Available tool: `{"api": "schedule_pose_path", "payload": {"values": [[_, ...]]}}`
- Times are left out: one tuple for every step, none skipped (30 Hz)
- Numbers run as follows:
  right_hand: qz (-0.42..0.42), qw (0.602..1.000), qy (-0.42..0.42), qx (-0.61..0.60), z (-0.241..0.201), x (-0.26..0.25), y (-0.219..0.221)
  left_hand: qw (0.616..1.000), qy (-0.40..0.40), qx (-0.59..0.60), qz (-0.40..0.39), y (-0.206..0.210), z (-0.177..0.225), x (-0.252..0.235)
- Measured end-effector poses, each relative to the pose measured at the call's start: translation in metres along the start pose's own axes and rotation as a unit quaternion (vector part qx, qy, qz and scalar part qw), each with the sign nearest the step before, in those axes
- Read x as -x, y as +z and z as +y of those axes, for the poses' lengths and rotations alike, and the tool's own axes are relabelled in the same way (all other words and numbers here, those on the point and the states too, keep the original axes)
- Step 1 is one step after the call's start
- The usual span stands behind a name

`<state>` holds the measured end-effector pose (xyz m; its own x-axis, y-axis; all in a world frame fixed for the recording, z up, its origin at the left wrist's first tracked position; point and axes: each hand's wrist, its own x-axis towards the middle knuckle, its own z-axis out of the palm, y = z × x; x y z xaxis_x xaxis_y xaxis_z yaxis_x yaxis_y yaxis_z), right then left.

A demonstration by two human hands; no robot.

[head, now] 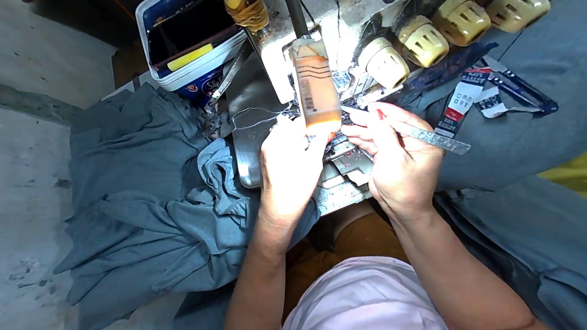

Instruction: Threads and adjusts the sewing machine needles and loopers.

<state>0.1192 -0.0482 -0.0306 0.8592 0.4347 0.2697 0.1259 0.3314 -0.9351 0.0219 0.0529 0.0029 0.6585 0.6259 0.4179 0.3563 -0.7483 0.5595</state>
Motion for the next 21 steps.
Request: {"api": "schedule_pose_path", "payload": {"values": [[0.0, 1.0, -0.001, -0.001, 0.0001, 0.0001, -0.0001, 1.0, 0.001, 0.001, 0.0, 0.0, -0.0001, 0.0001], [0.001, 1.0, -0.003, -0.002, 0.0001, 0.0002, -0.0001, 1.0, 0.0, 0.003, 0.0, 0.0, -0.0002, 0.0001], [0.002, 1.0, -0.004, -0.003, 0.0001, 0.0002, -0.0001, 1.0, -0.001, 0.005, 0.0, -0.0001, -0.0003, 0.0001], [0.002, 1.0, -0.006, -0.004, 0.0002, 0.0003, -0.0003, 1.0, -0.002, 0.006, -0.001, -0.0002, -0.0004, 0.0001], [0.003, 1.0, -0.007, -0.005, 0.0003, 0.0005, -0.0005, 1.0, -0.002, 0.007, 0.0, -0.0004, -0.0005, 0.0002], [0.003, 1.0, -0.007, -0.006, 0.0002, 0.0006, -0.0005, 1.0, -0.003, 0.009, 0.001, -0.0002, -0.0006, 0.0003], [0.003, 1.0, -0.007, -0.006, -0.0001, 0.0007, -0.0006, 1.0, -0.004, 0.011, 0.002, 0.0001, -0.0006, 0.0003], [0.003, 1.0, -0.005, -0.005, -0.0008, 0.0008, -0.0006, 1.0, -0.005, 0.013, 0.003, 0.0003, -0.0007, 0.0004], [0.001, 1.0, -0.003, -0.005, -0.0013, 0.0009, -0.0005, 1.0, -0.006, 0.014, 0.003, 0.0003, -0.0008, 0.0004], [-0.001, 1.0, -0.004, -0.007, -0.0018, 0.0008, -0.0004, 1.0, -0.008, 0.013, 0.002, -0.0002, -0.0009, 0.0005], [-0.004, 1.0, -0.003, -0.009, -0.0024, 0.0006, -0.0003, 1.0, -0.008, 0.011, 0.001, -0.0007, -0.0011, 0.0004], [-0.007, 1.0, -0.002, -0.013, -0.0028, 0.0002, 0.0, 1.0, -0.007, 0.011, -0.001, -0.0012, -0.0015, 0.0002], [-0.011, 1.0, -0.001, -0.017, -0.0029, -0.0004, 0.0002, 1.0, -0.005, 0.013, -0.002, -0.0017, -0.0018, 0.0002], [-0.014, 1.0, 0.002, -0.021, -0.0031, -0.0008, 0.0004, 1.0, -0.004, 0.014, -0.001, -0.0019, -0.002, 0.0004], [-0.017, 1.0, 0.006, -0.023, -0.0033, -0.0012, 0.0005, 1.0, -0.004, 0.014, 0.0, -0.0016, -0.0022, 0.0006], [-0.019, 0.999, 0.01, -0.024, -0.0032, -0.0015, 0.0007, 1.0, -0.005, 0.014, 0.001, -0.0014, -0.0022, 0.0008], [-0.019, 0.999, 0.015, -0.025, -0.0033, -0.0017, 0.0009, 1.0, -0.007, 0.017, 0.002, -0.0015, -0.0021, 0.0008], [-0.019, 0.999, 0.02, -0.026, -0.0037, -0.0018, 0.0011, 1.0, -0.009, 0.02, 0.0, -0.0019, -0.0019, 0.0006], [-0.017, 0.999, 0.027, -0.03, -0.0044, -0.0019, 0.0013, 1.0, -0.01, 0.024, -0.003, -0.0028, -0.0019, 0.0003], [-0.018, 0.999, 0.034, -0.036, -0.005, -0.002, 0.0015, 1.0, -0.01, 0.029, -0.007, -0.0041, -0.0023, 0.0], [-0.019, 0.998, 0.042, -0.045, -0.0056, -0.0022, 0.0016, 0.999, -0.008, 0.031, -0.01, -0.0053, -0.0036, -0.0004]]}}
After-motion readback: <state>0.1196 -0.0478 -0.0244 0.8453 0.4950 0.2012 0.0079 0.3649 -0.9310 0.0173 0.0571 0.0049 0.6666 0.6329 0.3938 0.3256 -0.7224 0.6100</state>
